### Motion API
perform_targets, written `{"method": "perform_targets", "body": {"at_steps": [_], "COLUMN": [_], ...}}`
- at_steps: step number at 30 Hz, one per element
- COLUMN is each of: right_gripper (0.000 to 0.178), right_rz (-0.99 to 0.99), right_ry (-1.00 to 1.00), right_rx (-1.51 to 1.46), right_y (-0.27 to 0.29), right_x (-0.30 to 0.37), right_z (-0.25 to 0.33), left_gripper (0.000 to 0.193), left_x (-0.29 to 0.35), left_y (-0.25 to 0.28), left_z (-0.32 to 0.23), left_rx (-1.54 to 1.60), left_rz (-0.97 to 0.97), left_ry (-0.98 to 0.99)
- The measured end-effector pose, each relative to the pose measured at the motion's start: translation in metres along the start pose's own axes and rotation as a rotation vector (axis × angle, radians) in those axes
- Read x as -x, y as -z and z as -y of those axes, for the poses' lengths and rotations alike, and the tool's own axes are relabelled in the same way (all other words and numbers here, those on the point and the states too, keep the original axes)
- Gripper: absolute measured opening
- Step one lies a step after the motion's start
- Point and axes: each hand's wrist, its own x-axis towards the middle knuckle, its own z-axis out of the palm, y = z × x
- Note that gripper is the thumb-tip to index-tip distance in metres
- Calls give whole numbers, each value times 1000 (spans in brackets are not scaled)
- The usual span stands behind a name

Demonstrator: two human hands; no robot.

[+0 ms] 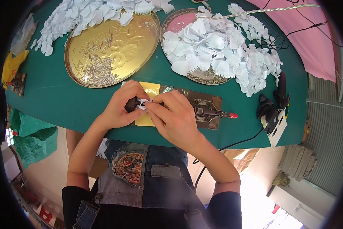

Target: The person picks up a white plastic piece and a metal pin, fits the pin into the plastic piece, and joins them using a manual press. This process is repeated multiple times, with the person occasionally reaching for more pins from a gold tray and plastic pieces from a silver tray.

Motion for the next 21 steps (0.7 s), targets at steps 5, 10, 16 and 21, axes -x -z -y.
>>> {"method": "perform_targets", "body": {"at_steps": [5,10,16,21], "right_gripper": [24,23,22,20], "right_rz": [-10,-2,-4,7], "right_ry": [9,22,38,44], "right_rx": [1,40,44,57], "right_y": [-1,-2,-2,1], "right_x": [1,1,0,-2], "right_z": [-1,-1,0,0], "left_gripper": [21,20,21,21], "left_x": [1,0,2,1], "left_y": [0,-1,-1,0], "left_z": [0,0,2,1], "left_rx": [-6,9,25,16], "left_rz": [1,-5,-19,-28], "left_ry": [3,22,18,7]}}
